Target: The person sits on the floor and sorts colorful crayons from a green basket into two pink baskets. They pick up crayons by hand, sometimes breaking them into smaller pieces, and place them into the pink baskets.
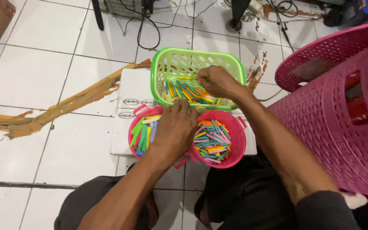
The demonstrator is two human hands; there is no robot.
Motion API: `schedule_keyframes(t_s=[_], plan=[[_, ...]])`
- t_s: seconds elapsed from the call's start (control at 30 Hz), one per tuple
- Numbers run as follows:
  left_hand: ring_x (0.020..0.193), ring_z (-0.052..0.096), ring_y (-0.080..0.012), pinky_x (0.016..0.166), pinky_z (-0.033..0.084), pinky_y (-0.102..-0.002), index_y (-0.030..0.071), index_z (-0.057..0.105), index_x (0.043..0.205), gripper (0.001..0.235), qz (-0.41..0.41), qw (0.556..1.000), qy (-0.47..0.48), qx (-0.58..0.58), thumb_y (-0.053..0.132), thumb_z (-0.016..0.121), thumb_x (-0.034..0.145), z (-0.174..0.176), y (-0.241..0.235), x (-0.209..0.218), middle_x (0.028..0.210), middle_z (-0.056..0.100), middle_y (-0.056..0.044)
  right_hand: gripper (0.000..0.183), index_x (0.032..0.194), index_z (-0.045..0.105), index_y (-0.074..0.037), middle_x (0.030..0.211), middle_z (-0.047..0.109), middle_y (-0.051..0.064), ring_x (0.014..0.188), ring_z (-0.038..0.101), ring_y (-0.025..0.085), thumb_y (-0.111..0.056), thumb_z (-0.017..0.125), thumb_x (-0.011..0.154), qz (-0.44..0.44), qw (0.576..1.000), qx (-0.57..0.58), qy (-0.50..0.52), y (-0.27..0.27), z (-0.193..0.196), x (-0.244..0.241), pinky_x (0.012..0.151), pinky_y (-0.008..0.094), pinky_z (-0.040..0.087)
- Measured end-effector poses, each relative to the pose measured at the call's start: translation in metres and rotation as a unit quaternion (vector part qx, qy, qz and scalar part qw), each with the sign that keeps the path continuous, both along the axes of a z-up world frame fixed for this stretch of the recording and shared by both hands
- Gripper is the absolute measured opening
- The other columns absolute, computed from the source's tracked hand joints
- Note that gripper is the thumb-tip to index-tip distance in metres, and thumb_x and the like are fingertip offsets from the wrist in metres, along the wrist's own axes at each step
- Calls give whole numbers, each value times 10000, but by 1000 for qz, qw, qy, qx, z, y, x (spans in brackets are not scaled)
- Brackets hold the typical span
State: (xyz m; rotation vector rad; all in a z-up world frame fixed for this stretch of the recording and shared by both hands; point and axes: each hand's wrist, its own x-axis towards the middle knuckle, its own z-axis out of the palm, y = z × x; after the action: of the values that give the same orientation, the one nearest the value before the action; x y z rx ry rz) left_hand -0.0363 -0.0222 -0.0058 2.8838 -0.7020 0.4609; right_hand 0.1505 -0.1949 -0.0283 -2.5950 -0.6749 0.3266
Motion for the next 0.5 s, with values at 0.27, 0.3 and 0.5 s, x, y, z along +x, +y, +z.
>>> schedule_keyframes(t_s=[0.27,0.3,0.5], plan=[[1081,619,-526,759,469,-577,-25,745,953,246,45,995,-85,11,129,626,803,4,-13,-7,1095,638,-345,309,1083,763,-96,913,736,255,912,728,468,-188,541,890,71,986,-144,-56,47,-58,39,806,594,583],[1093,598,-557,777,455,-618,-53,732,972,266,45,995,-84,-3,124,609,815,-2,-15,-7,1115,624,-381,281,1038,750,-49,850,722,264,840,731,475,-182,578,861,97,977,-169,-86,53,-53,34,740,612,594],[1193,558,-591,855,433,-683,-81,720,1056,319,55,998,-33,-3,108,583,839,-11,-18,-6,1216,600,-408,220,948,739,-17,790,696,229,745,731,453,-140,573,876,127,956,-232,-125,47,-113,55,632,607,585]])
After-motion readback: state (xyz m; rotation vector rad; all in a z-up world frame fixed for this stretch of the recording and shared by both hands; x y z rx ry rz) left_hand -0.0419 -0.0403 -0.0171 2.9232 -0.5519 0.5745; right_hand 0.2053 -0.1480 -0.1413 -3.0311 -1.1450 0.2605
